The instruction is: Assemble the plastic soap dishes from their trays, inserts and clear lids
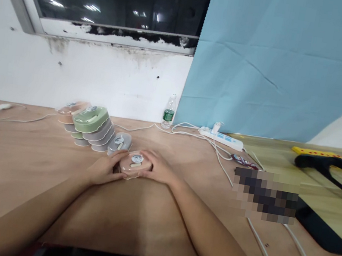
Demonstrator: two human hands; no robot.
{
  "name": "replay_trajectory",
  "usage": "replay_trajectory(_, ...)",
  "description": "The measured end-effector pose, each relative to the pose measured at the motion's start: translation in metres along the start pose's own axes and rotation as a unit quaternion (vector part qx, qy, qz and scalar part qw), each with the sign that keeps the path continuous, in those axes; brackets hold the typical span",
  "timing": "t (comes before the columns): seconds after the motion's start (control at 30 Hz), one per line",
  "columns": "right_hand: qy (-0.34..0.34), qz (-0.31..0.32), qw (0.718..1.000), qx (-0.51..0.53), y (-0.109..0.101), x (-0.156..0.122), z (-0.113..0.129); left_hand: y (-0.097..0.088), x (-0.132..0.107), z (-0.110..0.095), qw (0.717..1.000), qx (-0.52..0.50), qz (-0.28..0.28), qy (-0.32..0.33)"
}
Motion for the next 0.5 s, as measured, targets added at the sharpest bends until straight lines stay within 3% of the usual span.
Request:
replay_trajectory(0.17,0.03,-0.018,0.999,-0.005,0.0,0.0,-0.008,0.0,0.0,0.001,1.0,-0.004,-0.004,-0.015)
replay_trajectory(0.37,0.113,-0.117,0.986,-0.027,-0.006,-0.007,-0.041,-0.002,-0.002,0.0,1.0,0.008,0.009,-0.023)
replay_trajectory(0.5,0.146,-0.147,0.978,-0.032,-0.003,-0.007,-0.052,-0.002,-0.002,0.0,1.0,0.01,0.02,-0.022)
Point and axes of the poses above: each hand's wrist, its own x-axis towards the middle knuckle, its own y-axis out of the palm, z = x × y, the point moved 2 cm from there along x, towards the middle knuckle, and after that the axes turned 14 degrees about z, right-handed, at the moved point
